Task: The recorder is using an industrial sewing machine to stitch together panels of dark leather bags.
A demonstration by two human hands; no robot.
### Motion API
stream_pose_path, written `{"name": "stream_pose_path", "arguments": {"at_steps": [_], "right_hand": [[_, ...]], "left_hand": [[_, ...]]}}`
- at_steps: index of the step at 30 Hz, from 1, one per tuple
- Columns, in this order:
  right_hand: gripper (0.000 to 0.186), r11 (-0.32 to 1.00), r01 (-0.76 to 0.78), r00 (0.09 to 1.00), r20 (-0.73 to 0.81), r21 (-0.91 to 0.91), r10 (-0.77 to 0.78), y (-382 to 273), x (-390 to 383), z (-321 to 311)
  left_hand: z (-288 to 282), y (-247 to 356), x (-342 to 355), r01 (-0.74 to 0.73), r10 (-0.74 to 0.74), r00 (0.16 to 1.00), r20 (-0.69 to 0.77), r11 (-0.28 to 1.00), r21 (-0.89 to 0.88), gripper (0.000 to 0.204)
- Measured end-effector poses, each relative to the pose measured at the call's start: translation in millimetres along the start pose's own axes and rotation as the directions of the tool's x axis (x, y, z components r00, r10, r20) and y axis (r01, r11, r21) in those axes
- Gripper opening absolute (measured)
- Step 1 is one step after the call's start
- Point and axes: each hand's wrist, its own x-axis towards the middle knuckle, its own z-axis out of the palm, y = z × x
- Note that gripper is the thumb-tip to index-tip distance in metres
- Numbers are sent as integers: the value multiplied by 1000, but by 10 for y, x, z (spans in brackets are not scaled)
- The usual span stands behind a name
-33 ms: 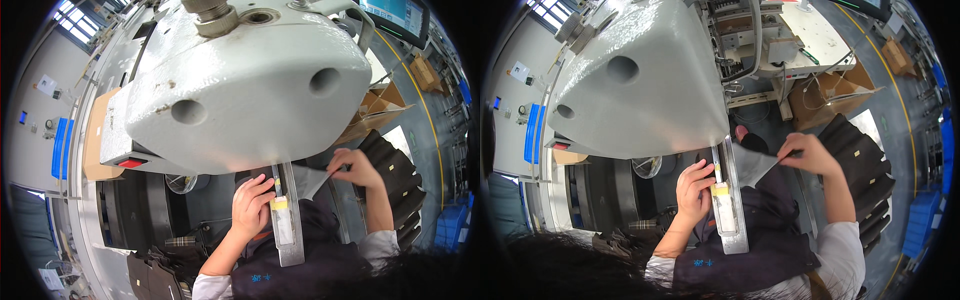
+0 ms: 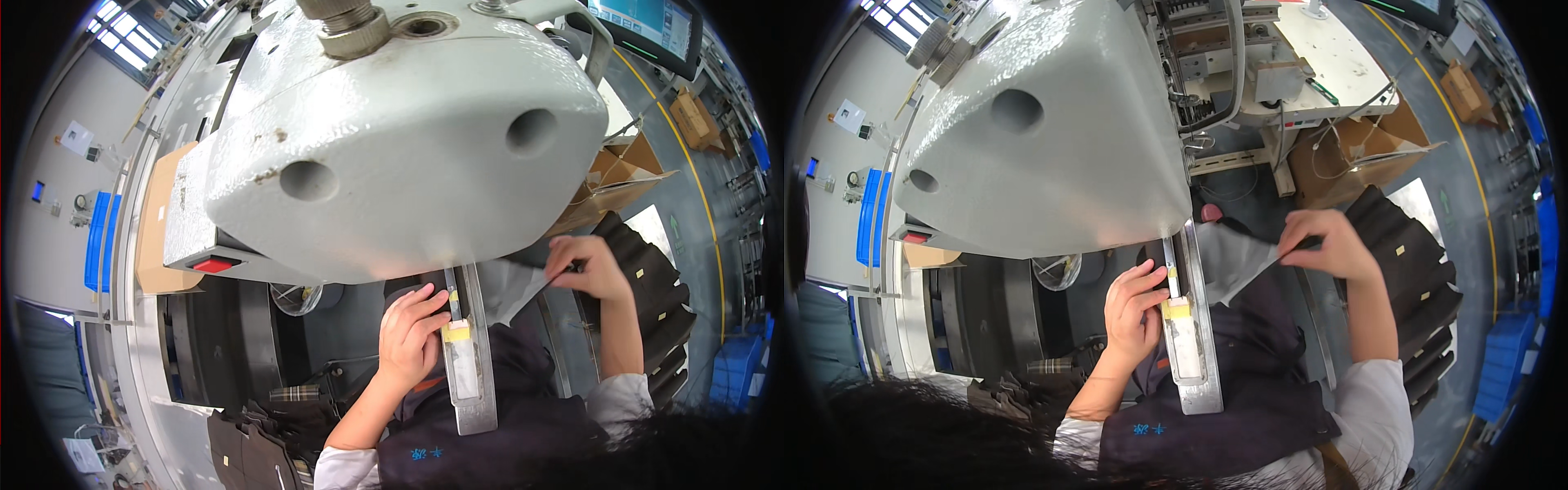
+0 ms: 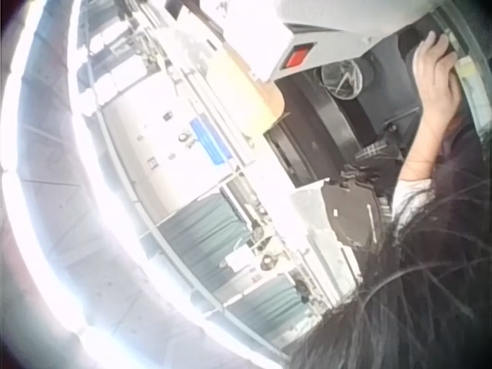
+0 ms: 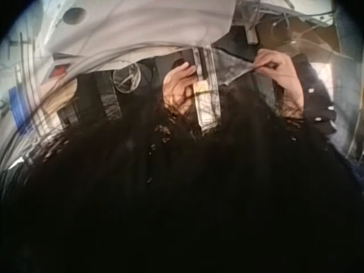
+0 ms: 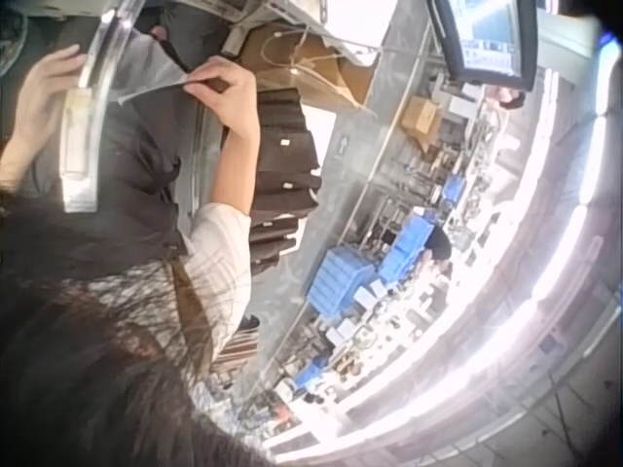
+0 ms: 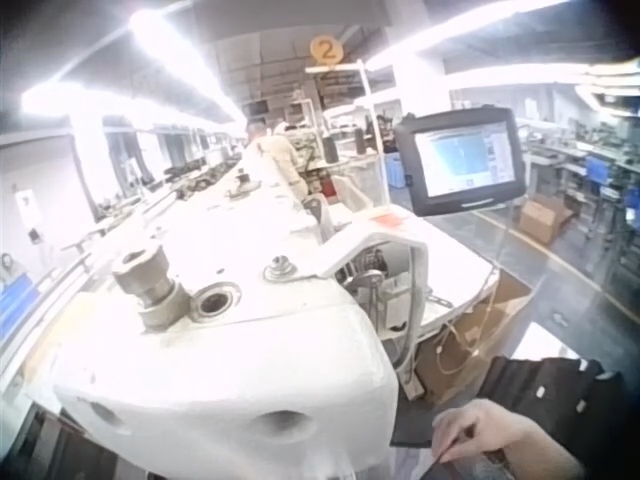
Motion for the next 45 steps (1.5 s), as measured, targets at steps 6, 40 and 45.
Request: {"name": "stream_pose_path", "arguments": {"at_steps": [6, 40, 45], "right_hand": [[15, 987, 130, 991, 43, -95, -126, -311, 743, 390], [16, 835, 11, 941, -278, -550, -195, 86, 809, 828], [13, 708, 244, 910, -96, -663, -403, -102, 678, 846]], "left_hand": [[-62, -10, -5, 13, -14, 999, 45, 1000, 18, 27], [-149, 175, 319, -1, -42, 968, 249, 985, 170, 28], [-152, 196, 332, 22, -63, 966, 250, 986, 165, 28]]}}
